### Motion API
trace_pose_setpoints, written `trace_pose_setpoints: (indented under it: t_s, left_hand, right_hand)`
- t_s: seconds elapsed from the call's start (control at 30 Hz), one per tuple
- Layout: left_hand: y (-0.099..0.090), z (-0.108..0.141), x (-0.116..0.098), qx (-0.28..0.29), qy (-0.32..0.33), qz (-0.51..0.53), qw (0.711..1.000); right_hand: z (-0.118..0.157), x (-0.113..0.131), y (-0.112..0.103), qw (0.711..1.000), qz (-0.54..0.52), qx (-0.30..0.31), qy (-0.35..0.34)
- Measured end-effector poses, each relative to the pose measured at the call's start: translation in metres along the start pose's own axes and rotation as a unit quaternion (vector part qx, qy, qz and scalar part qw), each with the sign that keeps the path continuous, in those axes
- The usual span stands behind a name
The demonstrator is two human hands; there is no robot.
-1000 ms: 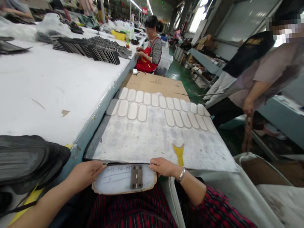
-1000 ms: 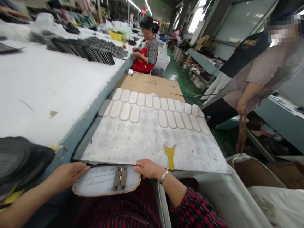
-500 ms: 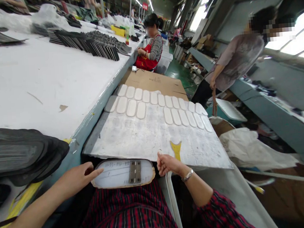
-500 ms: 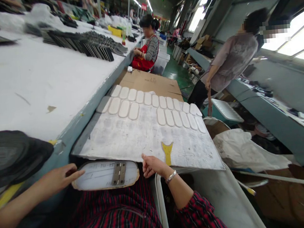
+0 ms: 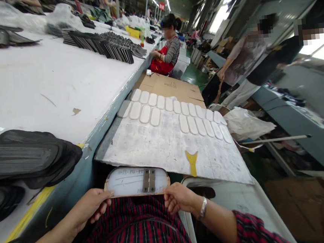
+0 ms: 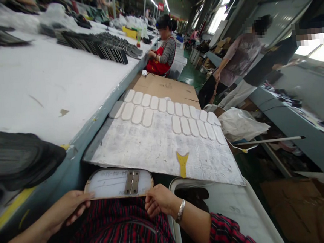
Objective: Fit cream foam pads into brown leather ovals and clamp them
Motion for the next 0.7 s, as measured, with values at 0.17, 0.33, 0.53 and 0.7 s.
trace_pose_setpoints:
  t_s: [0.17,0.33,0.53,0.7]
  left_hand:
    - [-0.001,-0.003,0.003,0.017,-0.011,-0.013,1.000]
    - [-0.002,-0.002,0.002,0.043,0.001,-0.013,0.999]
    - [-0.002,0.027,-0.015,-0.041,0.171,-0.280,0.944]
    - [0.079,0.072,-0.040,0.005,0.501,-0.434,0.749]
  right_hand:
    - [-0.002,0.004,-0.004,0.999,0.038,0.025,0.020]
    - [-0.008,-0.007,-0.006,0.995,0.075,0.054,0.024]
    - [-0.008,-0.012,-0.008,0.993,0.113,-0.007,-0.010]
    - [-0.005,-0.001,-0.007,0.989,0.143,-0.040,-0.012]
Point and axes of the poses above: each hand's wrist, its own z-axis away from the middle knuckle, its own y-axis out of the palm, x = y × z, the point moved 7 cm from there along -z, towards the middle knuckle, and after that the axes turned 13 degrees about z, right-handed, at the moved point
